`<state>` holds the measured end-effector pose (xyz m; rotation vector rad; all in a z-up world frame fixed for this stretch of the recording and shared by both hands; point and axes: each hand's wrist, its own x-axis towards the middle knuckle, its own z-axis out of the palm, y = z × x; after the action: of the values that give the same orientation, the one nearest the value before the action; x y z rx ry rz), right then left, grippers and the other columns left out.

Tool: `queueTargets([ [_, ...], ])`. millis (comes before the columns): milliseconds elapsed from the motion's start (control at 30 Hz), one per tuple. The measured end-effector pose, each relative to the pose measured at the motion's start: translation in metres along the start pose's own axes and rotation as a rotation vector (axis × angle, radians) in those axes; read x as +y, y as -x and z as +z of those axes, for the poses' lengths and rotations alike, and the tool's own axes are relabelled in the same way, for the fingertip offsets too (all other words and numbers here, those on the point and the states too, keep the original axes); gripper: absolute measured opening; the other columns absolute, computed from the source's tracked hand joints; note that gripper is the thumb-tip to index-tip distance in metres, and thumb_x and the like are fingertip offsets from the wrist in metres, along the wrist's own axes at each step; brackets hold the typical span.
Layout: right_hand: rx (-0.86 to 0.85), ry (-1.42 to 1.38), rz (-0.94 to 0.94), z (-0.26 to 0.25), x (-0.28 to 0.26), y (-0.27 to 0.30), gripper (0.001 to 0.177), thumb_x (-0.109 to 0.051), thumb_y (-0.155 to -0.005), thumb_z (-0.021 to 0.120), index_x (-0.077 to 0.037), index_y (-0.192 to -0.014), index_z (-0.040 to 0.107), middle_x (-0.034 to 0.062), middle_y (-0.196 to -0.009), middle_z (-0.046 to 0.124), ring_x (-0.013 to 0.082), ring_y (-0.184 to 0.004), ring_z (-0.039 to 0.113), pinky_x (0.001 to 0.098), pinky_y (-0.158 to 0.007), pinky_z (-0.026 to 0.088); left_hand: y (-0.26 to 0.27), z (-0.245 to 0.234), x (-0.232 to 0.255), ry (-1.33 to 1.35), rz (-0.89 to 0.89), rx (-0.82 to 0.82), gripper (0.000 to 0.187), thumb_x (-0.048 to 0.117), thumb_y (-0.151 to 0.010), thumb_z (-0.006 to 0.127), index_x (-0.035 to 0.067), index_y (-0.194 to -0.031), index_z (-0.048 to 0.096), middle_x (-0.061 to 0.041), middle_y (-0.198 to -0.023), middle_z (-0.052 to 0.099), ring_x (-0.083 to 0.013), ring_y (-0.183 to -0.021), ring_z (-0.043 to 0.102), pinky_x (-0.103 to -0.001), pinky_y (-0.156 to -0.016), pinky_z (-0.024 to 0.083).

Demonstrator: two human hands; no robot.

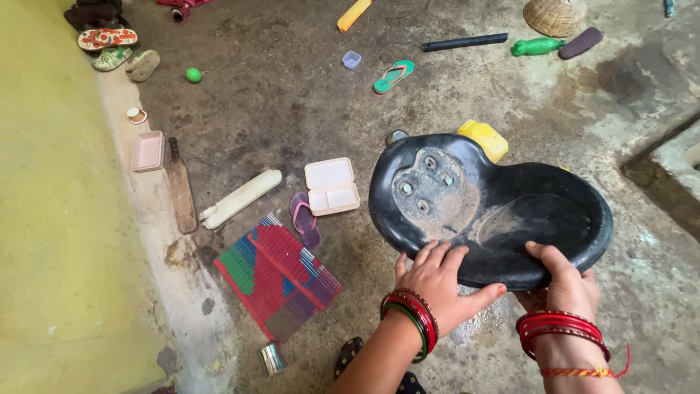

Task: The person picks up and moves various household items on a concrete floor, including a black plastic stool, a yellow container, a toy truck, and a folded mat. The person places each item in a different location within the room.

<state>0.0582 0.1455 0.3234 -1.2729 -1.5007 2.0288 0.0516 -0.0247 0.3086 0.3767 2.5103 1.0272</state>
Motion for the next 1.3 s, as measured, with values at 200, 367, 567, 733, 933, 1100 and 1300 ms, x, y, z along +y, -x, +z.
queueTargets([
  [200, 0.04, 0.047, 0.006, 0.0, -0.017, 0.014, 0.042, -0.01, -0.08, 0.075, -0.007, -0.117, 0.057, 0.0097, -0.107, 0.071, 0.0259, -0.09, 0.075, 0.0456, -0.074, 0.067, -0.001, -0.006, 0.011, -0.144, 0.043, -0.035, 0.097, 0.058, -0.071, 0.079, 0.014, -0.15, 0.042, -0.015, -0.159, 0.036, -0.0295, -0.151, 0.024, -0.067, -0.118, 0.007],
  [367, 0.072, 0.065, 0.029, -0.004, -0.029, 0.027, 0.041, -0.013, -0.079, 0.076, -0.008, -0.116, 0.058, 0.0082, -0.107, 0.071, 0.0256, -0.09, 0.075, 0.0452, -0.076, 0.067, 0.001, -0.001, 0.017, -0.153, 0.072, 0.059, 0.074, 0.038, -0.08, 0.079, 0.015, -0.143, 0.048, -0.011, -0.153, 0.046, -0.0271, -0.148, 0.032, -0.069, -0.117, 0.01],
  [567, 0.097, 0.056, 0.031, -0.011, -0.043, 0.042, 0.037, -0.014, -0.079, 0.075, -0.011, -0.113, 0.059, 0.0035, -0.106, 0.07, 0.0253, -0.089, 0.075, 0.0446, -0.075, 0.067, 0.003, -0.005, 0.024, -0.164, 0.152, 0.123, 0.066, 0.034, -0.077, 0.082, 0.016, -0.134, 0.055, -0.01, -0.144, 0.054, -0.0266, -0.142, 0.04, -0.072, -0.115, 0.011],
  [733, 0.118, 0.063, 0.007, -0.022, -0.05, 0.055, 0.037, -0.016, -0.079, 0.075, -0.011, -0.113, 0.06, 0.0032, -0.104, 0.069, 0.0251, -0.088, 0.074, 0.0447, -0.074, 0.066, 0.012, -0.009, 0.028, -0.153, 0.233, 0.157, 0.061, 0.029, -0.073, 0.083, 0.017, -0.128, 0.059, -0.007, -0.135, 0.061, -0.0257, -0.137, 0.047, -0.073, -0.115, 0.011],
  [933, 0.152, 0.086, 0.039, -0.044, -0.055, 0.074, 0.036, -0.018, -0.08, 0.075, -0.006, -0.112, 0.064, 0.0057, -0.102, 0.069, 0.0236, -0.085, 0.073, 0.0423, -0.074, 0.065, 0.024, -0.017, 0.032, -0.174, 0.378, 0.078, 0.064, 0.021, -0.067, 0.082, 0.017, -0.128, 0.061, -0.007, -0.128, 0.065, -0.025, -0.129, 0.054, -0.072, -0.119, 0.008],
  [1100, 0.251, 0.078, 0.028, -0.064, -0.05, 0.094, 0.039, -0.017, -0.08, 0.077, -0.007, -0.114, 0.06, 0.0048, -0.101, 0.066, 0.024, -0.085, 0.072, 0.0427, -0.075, 0.066, 0.032, -0.013, 0.035, -0.164, 0.457, -0.084, 0.067, 0.019, -0.068, 0.079, 0.017, -0.132, 0.06, -0.007, -0.124, 0.067, -0.0246, -0.126, 0.057, -0.07, -0.119, 0.011],
  [1300, 0.347, -0.006, 0.042, -0.086, -0.042, 0.116, 0.043, -0.014, -0.078, 0.075, -0.009, -0.117, 0.058, 0.0057, -0.104, 0.068, 0.0236, -0.088, 0.073, 0.0434, -0.078, 0.066, 0.039, 0.006, 0.031, -0.122, 0.612, -0.158, 0.073, 0.019, -0.067, 0.08, 0.013, -0.136, 0.058, -0.009, -0.13, 0.065, -0.0268, -0.13, 0.055, -0.06, -0.116, 0.025],
])
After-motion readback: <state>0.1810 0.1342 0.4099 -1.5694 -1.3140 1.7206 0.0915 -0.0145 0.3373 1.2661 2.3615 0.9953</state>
